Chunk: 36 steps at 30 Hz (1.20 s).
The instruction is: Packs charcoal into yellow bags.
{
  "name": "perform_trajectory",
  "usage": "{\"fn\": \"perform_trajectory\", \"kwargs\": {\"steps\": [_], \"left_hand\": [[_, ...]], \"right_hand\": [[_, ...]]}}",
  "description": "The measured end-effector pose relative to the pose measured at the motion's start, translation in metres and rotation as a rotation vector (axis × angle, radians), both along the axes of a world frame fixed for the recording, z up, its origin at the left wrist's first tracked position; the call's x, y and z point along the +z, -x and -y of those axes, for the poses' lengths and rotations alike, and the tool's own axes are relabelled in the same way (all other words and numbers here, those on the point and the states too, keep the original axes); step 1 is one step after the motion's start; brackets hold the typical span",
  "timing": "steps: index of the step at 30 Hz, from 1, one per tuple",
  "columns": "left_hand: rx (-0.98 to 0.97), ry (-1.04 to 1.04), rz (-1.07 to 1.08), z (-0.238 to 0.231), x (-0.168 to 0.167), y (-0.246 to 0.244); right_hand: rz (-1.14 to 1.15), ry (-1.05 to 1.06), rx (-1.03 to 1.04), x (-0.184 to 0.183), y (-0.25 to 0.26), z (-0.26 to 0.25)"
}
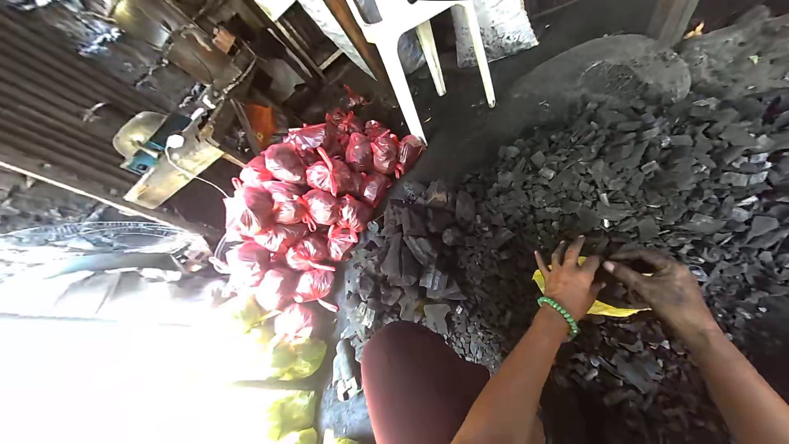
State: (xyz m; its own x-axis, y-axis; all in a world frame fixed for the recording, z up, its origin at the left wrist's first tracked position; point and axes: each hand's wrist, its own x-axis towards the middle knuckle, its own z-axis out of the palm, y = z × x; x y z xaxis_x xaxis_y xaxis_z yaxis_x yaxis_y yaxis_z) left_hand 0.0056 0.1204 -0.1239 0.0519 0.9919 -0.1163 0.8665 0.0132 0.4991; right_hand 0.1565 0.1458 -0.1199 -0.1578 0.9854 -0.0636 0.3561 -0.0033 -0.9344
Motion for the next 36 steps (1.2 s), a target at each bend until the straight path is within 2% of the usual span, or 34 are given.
{"fn": "perform_trajectory", "kwargs": {"steps": [2,4,7,8,9,10,12,15,16,18,20,22,24,26,27,29,31,34,36], "left_hand": [[0.111,-0.197,0.195,0.011,0.007,0.017],[0.348,-0.268,0.550,0.022,0.029,0.042],[0.806,-0.276,1.340,0.030,0.071,0.093],[0.875,-0.290,1.466,0.033,0.080,0.117],[0.905,-0.323,1.480,0.036,0.087,0.143],[0.951,-0.381,1.386,0.038,0.091,0.169],[1.071,-0.466,0.921,0.042,0.096,0.220],[1.154,-0.319,0.127,0.053,0.098,0.281],[1.141,-0.209,-0.037,0.057,0.095,0.293],[1.088,0.042,-0.169,0.060,0.079,0.312],[1.063,0.154,-0.185,0.058,0.054,0.322],[1.135,0.074,-0.145,0.049,0.051,0.296],[1.142,-0.163,-0.046,0.041,0.061,0.233],[0.943,-0.414,0.079,0.049,0.046,0.165],[0.851,-0.414,0.152,0.058,0.030,0.126],[0.793,-0.238,0.361,0.081,-0.015,0.050],[0.827,0.072,0.548,0.104,-0.062,-0.009],[1.002,0.445,0.679,0.116,-0.099,-0.060],[1.133,0.580,0.704,0.111,-0.107,-0.078]], "right_hand": [[-0.244,0.012,0.004,0.012,-0.004,0.009],[-0.381,0.031,-0.040,0.014,-0.011,0.017],[-0.340,0.004,-0.165,-0.020,-0.028,0.033],[-0.277,0.024,-0.200,-0.035,-0.034,0.043],[-0.209,0.061,-0.223,-0.047,-0.039,0.053],[-0.139,0.095,-0.237,-0.056,-0.043,0.062],[0.021,0.144,-0.260,-0.075,-0.051,0.077],[0.242,0.183,-0.280,-0.097,-0.063,0.093],[0.297,0.214,-0.285,-0.103,-0.066,0.097],[0.365,0.268,-0.312,-0.113,-0.074,0.104],[0.369,0.293,-0.363,-0.124,-0.082,0.112],[0.358,0.281,-0.415,-0.136,-0.089,0.120],[0.356,0.231,-0.391,-0.145,-0.092,0.130],[0.394,0.111,-0.262,-0.152,-0.088,0.137],[0.421,0.031,-0.194,-0.154,-0.082,0.140],[0.482,-0.117,-0.101,-0.159,-0.067,0.141],[0.518,-0.137,-0.055,-0.161,-0.061,0.136],[0.602,0.018,0.024,-0.156,-0.062,0.119],[0.642,0.174,0.065,-0.150,-0.059,0.103]]}}
